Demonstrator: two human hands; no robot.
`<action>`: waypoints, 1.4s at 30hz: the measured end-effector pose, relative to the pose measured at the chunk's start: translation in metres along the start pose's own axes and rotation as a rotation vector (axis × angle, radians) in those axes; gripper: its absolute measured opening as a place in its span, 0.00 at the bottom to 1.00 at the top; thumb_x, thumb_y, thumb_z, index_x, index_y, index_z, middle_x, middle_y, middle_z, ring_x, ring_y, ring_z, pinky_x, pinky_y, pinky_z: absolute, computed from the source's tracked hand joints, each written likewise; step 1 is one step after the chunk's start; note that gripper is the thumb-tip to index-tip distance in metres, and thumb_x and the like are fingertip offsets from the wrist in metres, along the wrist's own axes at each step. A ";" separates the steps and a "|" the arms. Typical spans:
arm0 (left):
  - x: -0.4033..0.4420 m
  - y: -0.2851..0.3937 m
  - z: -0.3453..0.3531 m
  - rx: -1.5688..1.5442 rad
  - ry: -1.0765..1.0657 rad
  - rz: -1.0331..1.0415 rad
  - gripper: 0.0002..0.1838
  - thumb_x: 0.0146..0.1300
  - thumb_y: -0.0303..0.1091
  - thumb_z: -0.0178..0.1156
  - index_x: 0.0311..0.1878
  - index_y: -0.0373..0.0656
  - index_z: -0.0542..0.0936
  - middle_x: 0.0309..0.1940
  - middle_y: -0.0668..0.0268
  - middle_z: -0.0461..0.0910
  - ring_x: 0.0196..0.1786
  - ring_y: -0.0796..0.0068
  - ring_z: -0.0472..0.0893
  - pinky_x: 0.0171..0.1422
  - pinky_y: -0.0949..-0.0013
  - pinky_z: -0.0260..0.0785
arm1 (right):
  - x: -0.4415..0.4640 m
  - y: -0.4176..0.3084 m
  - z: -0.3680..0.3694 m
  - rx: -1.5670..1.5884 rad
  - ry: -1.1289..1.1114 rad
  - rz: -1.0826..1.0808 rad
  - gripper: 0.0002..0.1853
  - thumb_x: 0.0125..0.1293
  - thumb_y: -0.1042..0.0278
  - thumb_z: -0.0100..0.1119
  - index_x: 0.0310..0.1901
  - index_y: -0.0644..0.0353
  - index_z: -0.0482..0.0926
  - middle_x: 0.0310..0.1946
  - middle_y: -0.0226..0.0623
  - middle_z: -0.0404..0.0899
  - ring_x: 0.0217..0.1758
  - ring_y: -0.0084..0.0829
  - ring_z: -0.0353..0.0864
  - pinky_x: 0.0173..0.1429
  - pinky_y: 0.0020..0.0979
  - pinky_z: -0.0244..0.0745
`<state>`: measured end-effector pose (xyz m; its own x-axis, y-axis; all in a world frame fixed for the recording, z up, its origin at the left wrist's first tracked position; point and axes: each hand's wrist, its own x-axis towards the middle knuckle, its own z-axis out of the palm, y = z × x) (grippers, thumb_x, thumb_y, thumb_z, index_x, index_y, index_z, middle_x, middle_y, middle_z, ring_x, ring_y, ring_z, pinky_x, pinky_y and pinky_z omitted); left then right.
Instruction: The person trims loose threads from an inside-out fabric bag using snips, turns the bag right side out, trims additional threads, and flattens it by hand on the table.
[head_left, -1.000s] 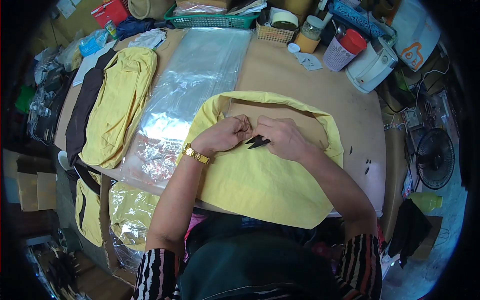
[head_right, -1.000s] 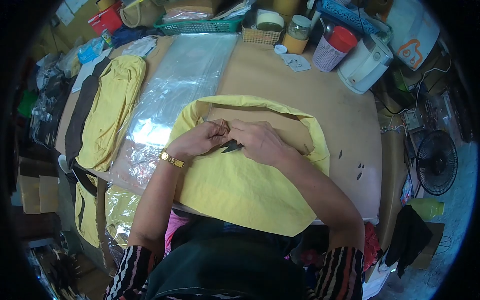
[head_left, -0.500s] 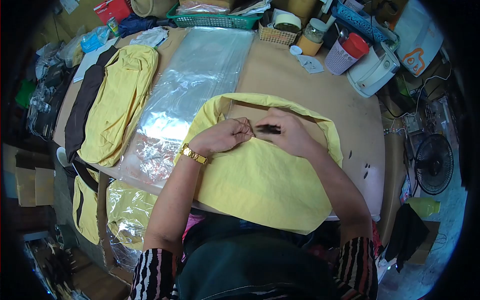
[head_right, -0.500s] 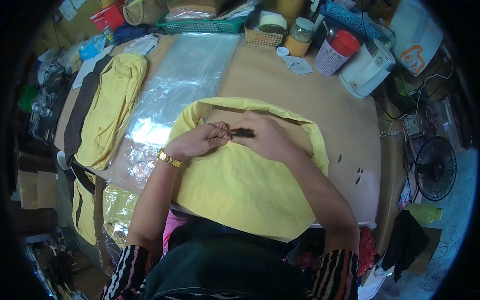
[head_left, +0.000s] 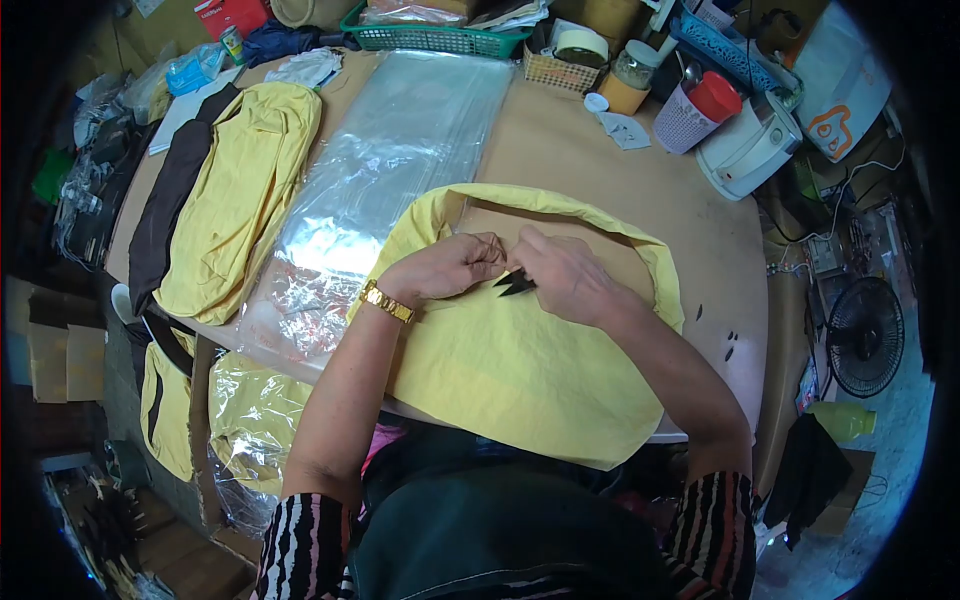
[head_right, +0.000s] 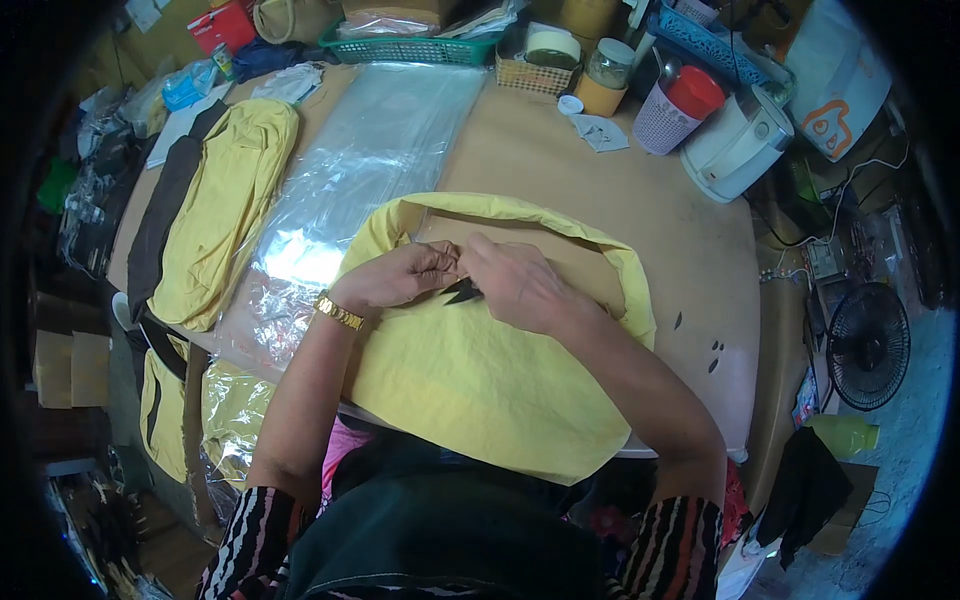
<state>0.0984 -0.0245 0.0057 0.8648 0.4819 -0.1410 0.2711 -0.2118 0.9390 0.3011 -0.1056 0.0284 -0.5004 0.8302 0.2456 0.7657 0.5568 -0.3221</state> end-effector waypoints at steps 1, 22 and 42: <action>-0.001 0.006 -0.003 0.005 -0.031 -0.052 0.12 0.71 0.35 0.56 0.41 0.32 0.77 0.36 0.63 0.77 0.39 0.72 0.74 0.49 0.69 0.68 | -0.001 0.001 0.001 -0.001 0.000 -0.001 0.07 0.57 0.77 0.60 0.36 0.61 0.73 0.34 0.39 0.71 0.33 0.40 0.77 0.38 0.37 0.71; 0.005 -0.011 0.039 -0.059 0.478 0.249 0.07 0.58 0.33 0.71 0.35 0.39 0.87 0.31 0.65 0.79 0.34 0.73 0.79 0.41 0.71 0.70 | -0.034 0.002 0.000 0.708 0.047 0.599 0.25 0.69 0.57 0.63 0.61 0.58 0.65 0.51 0.41 0.76 0.52 0.36 0.80 0.56 0.34 0.76; 0.008 -0.005 0.028 0.005 0.404 0.060 0.12 0.66 0.35 0.66 0.33 0.37 0.77 0.32 0.70 0.71 0.35 0.80 0.69 0.41 0.73 0.64 | -0.008 0.017 -0.026 0.559 -0.037 0.397 0.20 0.48 0.79 0.75 0.33 0.61 0.69 0.30 0.29 0.71 0.32 0.21 0.72 0.36 0.27 0.70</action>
<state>0.1158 -0.0440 -0.0088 0.6436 0.7637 0.0493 0.2280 -0.2529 0.9403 0.3282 -0.1031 0.0446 -0.2460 0.9691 -0.0169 0.5756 0.1320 -0.8070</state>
